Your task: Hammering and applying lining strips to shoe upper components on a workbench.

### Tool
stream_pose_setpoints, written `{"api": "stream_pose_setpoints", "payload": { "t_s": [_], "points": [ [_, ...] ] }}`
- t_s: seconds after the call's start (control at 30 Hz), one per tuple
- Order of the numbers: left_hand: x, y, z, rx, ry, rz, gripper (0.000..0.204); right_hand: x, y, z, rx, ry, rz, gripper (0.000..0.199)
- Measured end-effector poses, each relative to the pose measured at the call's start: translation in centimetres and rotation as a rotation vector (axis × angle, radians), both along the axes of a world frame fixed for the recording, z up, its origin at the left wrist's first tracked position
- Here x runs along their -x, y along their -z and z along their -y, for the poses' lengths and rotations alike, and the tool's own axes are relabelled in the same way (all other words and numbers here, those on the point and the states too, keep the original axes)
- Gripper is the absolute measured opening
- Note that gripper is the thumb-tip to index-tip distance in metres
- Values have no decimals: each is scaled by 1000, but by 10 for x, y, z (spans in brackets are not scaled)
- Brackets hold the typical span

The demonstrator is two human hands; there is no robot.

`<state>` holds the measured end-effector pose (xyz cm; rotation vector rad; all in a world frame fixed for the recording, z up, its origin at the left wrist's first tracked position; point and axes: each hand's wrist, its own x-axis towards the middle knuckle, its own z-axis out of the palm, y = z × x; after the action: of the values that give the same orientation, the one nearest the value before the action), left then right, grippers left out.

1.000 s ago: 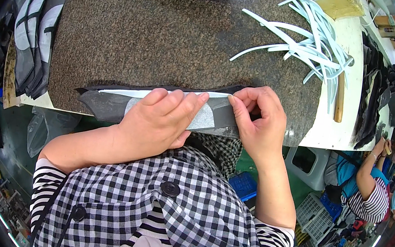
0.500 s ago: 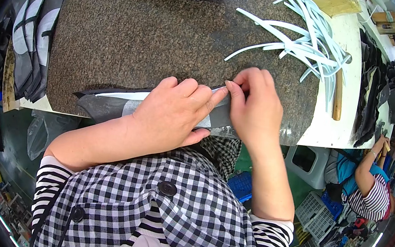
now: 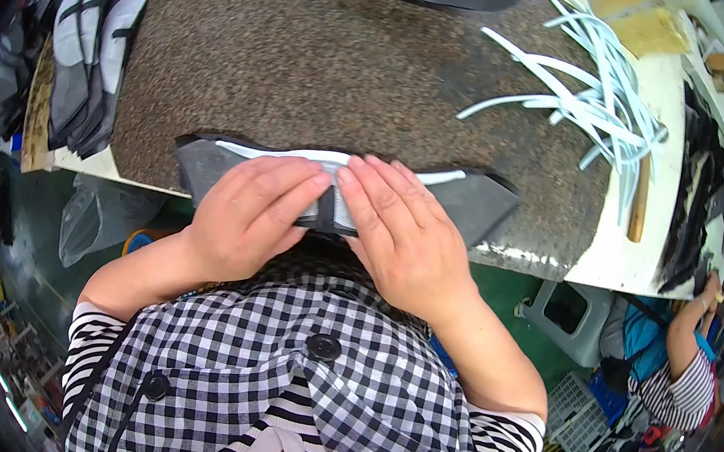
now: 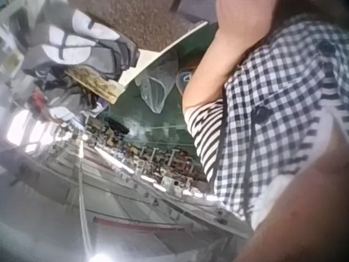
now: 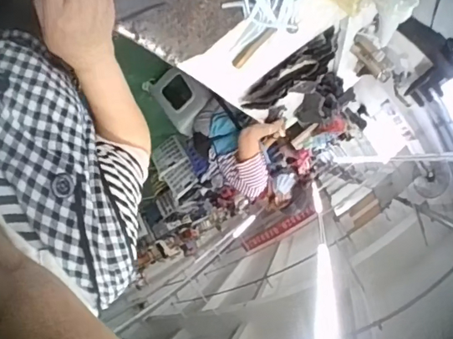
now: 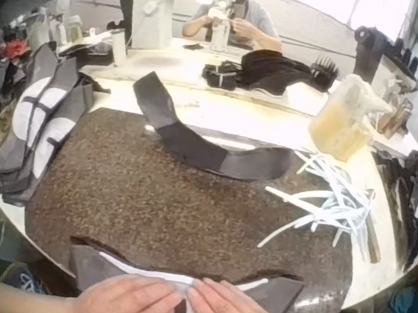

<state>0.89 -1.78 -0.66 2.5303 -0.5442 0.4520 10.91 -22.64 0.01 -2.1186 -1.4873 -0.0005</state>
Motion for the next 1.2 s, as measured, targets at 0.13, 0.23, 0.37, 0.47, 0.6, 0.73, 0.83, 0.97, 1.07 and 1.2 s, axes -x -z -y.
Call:
{"api": "stream_pose_setpoints", "payload": {
  "t_s": [0.13, 0.23, 0.37, 0.47, 0.6, 0.73, 0.83, 0.97, 1.07, 1.2],
  "points": [
    [4, 5, 3, -139, 80, -20, 43, -1, -11, 7, 165, -138, 105, 46],
    [6, 1, 0, -262, 137, -74, 40, -2, -20, 4, 231, -204, 144, 40],
    [10, 1, -4, -122, 71, -23, 42, -8, -23, 1, 229, -208, 99, 41],
    [12, 6, -2, -101, 49, -64, 42, -9, -21, 2, 222, -218, 105, 42],
    [11, 3, -2, -34, 65, -113, 42, -9, -21, 3, 251, -211, 83, 47],
    [2, -7, -2, 219, -24, -184, 44, -10, -30, -7, 213, -164, -142, 43],
    [-8, -9, -2, -61, -69, -215, 44, -10, -24, -17, 124, 39, -72, 36],
    [-12, -9, 1, -52, -79, -218, 23, -7, -10, -19, 100, 203, -22, 22],
    [-11, -6, 2, 71, -159, -181, 22, -6, -12, -20, 113, 229, -73, 16],
    [-15, -5, 3, 166, -208, -99, 20, -7, -15, -25, 160, 237, -81, 15]
  ]
}}
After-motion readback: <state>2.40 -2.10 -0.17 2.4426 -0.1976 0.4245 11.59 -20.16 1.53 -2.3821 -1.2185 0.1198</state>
